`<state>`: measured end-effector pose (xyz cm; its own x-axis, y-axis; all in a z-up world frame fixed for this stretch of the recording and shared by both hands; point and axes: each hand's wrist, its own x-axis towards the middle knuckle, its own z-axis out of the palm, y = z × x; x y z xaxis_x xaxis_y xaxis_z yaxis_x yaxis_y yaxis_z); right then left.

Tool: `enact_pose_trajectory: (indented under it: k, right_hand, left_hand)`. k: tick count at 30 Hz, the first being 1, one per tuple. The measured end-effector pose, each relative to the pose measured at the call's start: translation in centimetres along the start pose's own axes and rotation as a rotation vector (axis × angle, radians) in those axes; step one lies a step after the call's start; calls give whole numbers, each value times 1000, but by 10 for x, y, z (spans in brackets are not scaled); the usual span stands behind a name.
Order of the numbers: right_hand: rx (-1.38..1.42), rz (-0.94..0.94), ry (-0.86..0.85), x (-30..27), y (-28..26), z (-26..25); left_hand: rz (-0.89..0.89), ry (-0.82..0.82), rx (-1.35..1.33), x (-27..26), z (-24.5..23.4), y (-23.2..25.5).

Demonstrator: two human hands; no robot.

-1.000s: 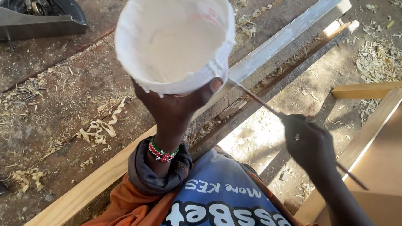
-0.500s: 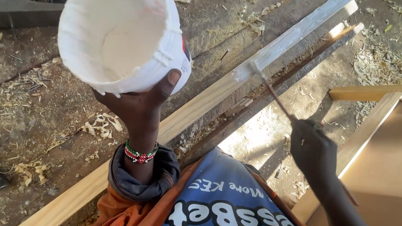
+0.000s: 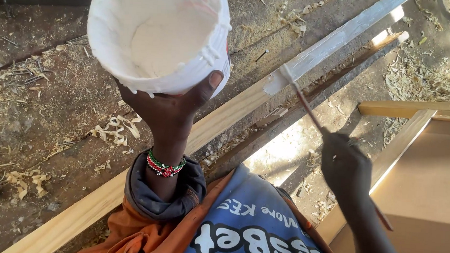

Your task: Applying white wood glue to a long wooden strip using a small stick as an applicator.

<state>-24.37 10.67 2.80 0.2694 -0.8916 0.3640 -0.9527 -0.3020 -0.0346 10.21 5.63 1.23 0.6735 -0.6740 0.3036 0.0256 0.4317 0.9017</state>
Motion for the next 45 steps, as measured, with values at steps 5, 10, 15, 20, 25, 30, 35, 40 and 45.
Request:
enact_pose_trajectory:
  k: [5,10,15,20,25,30,35,40,45]
  right_hand:
    - [82,-154,-103,-9,-34,-18]
    - [46,-77,-52,0,-7,-14]
    - [8,67,26,0,17,-9]
    - [16,-173,-124,-19,-29,-20]
    - [90,-92,-82,-27,-43,-29]
    - [133,-46,-72,-18,-59,-29]
    - [293,-54,-195,-15,-61,-31]
    - [121,15,-62,-1,-21,-27]
    - [112,78,-33,10,-11,-18]
  left_hand:
    - [-22,-9,-57,-2,0,-2]
    - [-9,-10,-36,-2,-1,-4]
    - [-27,22,-43,0,0,1]
    - [-13,2,-55,0,0,3]
    - [-54,-9,-22,-3,-1,-3]
    - [-78,2,-160,0,1,4]
    - [-80,-4,-60,-1,0,3]
    - [-101,20,-135,1,3,5]
    - [-66,37,13,0,2,0]
